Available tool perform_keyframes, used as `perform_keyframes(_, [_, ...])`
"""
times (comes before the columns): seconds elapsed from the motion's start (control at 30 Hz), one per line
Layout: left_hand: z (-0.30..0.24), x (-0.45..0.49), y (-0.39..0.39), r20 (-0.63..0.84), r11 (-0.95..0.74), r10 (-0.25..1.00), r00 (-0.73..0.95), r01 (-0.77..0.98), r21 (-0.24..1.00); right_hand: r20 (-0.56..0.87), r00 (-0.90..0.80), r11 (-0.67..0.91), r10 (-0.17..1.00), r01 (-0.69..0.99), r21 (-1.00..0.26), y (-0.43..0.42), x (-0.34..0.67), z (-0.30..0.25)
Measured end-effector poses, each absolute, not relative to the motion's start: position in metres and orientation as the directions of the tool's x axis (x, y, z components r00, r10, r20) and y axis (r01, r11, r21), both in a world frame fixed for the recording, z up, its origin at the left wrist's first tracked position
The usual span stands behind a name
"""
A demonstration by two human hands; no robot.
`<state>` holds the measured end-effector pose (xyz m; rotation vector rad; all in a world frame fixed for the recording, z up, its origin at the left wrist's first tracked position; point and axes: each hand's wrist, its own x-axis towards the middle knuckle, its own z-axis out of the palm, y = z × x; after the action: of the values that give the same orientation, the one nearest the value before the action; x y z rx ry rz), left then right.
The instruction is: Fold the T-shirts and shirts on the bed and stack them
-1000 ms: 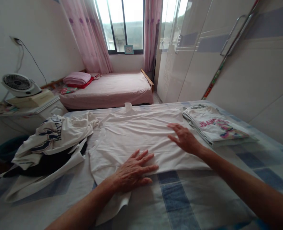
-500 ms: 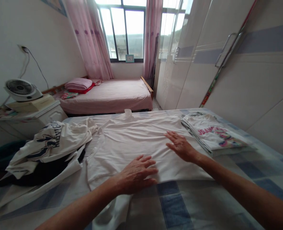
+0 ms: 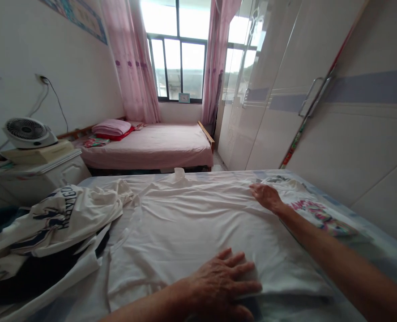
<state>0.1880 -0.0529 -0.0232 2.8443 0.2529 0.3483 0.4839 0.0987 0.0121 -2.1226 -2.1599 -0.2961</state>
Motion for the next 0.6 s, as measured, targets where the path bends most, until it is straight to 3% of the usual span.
perform_keyframes(0.3, [-0.041,0.192,-0.042,0.271,-0.990,0.139,0.953,0.137,0.024,0.173,-0.087,0.055,0.981,0.982,0.182,0.181,0.465,0.003])
perform_keyframes(0.6, [-0.033,0.194,-0.041,0.249,-0.988,0.128,0.960,0.144,-0.049,0.266,-0.035,-0.018,0.963,0.981,0.193,0.204,0.472,0.000])
